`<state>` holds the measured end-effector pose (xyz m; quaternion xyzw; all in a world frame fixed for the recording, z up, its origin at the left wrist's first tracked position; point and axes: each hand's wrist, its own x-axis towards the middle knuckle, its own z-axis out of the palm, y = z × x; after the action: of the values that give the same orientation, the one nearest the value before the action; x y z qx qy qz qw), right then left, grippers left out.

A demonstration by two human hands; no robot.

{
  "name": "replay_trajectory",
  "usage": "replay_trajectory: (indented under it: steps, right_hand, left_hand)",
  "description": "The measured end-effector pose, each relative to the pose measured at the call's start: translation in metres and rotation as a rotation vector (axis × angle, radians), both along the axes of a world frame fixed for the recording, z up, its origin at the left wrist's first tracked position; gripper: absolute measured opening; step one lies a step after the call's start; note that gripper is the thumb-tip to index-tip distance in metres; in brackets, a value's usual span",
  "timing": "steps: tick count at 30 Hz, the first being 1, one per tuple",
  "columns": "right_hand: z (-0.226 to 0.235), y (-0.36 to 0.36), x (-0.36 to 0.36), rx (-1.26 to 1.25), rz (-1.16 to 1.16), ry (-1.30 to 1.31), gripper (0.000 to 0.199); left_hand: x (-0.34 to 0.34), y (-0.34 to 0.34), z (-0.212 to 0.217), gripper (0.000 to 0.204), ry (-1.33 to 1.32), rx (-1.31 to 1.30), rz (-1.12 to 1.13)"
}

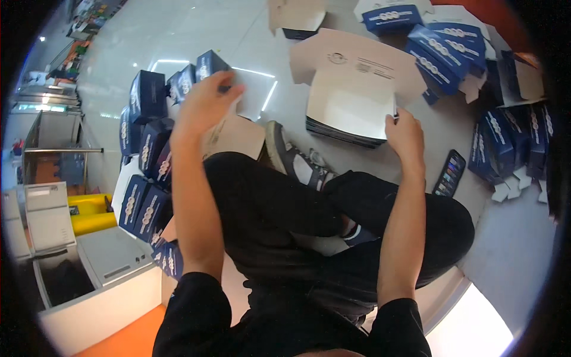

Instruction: The person assembles cardboard boxes by hand, folding the flaps together and stacking them on top of each other while sitting on the floor.

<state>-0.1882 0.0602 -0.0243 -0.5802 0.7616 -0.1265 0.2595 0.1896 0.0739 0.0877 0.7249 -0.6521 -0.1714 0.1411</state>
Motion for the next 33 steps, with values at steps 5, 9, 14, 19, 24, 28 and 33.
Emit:
replay_trajectory:
  steps: [5,9,14,19,24,28,33]
  right_hand:
    - [0.015,-0.005,0.02,0.004,-0.011,0.045,0.048]
    - [0.021,0.002,0.003,-0.024,-0.021,0.059,0.049]
    - [0.062,0.019,0.01,-0.252,0.249,-0.364,0.059]
    - [0.095,0.047,0.037,-0.384,0.467,-0.862,0.089]
    - [0.092,0.038,0.019,-0.277,0.114,-1.056,0.079]
    - [0.061,0.021,-0.004,-0.275,-0.135,-0.948,0.065]
    - [0.019,0.009,0.006,-0.306,-0.192,-0.624,0.058]
  left_hand:
    - [0.125,0.053,-0.064,0.049,-0.428,0.229,0.109]
    - [0.107,0.074,-0.068,0.035,-0.469,0.271,0.361]
    - [0.034,0.084,0.052,0.031,-0.451,-0.264,0.183]
    - [-0.062,0.047,0.113,0.027,-0.188,-0.497,-0.275]
    - [-0.123,-0.022,0.098,0.034,-0.207,-0.837,-0.55]
    - [-0.143,-0.052,0.048,0.036,-0.176,-1.261,-0.293]
    - [-0.132,-0.01,-0.044,0.046,0.344,-0.413,0.114]
